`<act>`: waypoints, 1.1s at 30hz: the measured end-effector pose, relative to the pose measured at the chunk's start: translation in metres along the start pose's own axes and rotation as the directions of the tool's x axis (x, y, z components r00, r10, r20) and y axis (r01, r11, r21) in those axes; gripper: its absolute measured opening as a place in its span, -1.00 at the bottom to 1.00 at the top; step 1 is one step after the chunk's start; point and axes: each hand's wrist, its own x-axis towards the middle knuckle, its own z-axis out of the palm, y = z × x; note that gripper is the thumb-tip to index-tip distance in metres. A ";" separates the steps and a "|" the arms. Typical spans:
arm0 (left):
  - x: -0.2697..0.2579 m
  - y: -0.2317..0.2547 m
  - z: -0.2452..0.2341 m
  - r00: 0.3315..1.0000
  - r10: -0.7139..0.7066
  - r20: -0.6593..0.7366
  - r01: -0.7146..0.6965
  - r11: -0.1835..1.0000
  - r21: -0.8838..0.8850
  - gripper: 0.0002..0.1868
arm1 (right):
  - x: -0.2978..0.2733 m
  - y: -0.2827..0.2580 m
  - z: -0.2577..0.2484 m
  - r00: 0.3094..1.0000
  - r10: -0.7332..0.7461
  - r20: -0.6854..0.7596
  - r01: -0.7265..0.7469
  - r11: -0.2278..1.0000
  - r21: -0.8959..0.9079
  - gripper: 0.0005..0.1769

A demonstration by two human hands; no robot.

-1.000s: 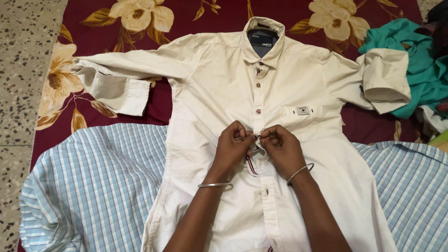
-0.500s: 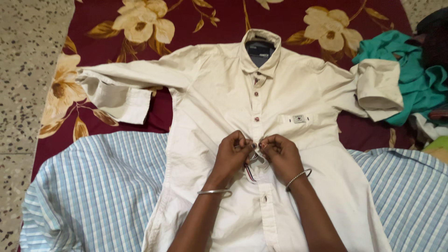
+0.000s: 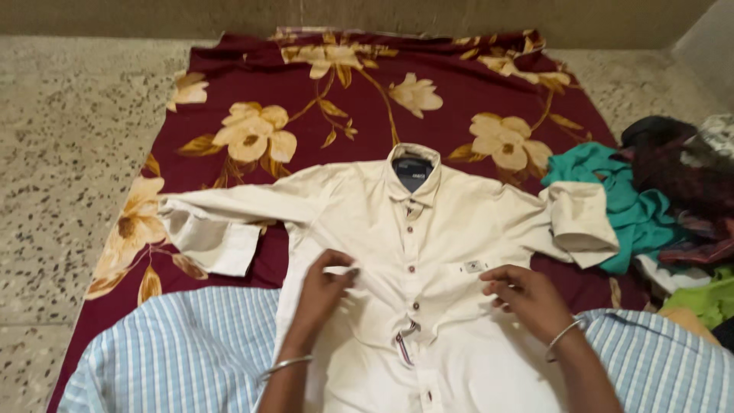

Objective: The person lays a white long-sleeved shirt flat on a floral patterned surface and buttons it from the collar down to the bottom. They then fold the shirt in half and smooth it out.

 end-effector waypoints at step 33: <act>0.143 0.151 -0.059 0.968 -0.001 -0.251 -0.052 0.977 -0.206 -0.44 | 0.171 -0.027 -0.141 0.972 -0.009 -0.236 0.169 0.724 0.669 -0.49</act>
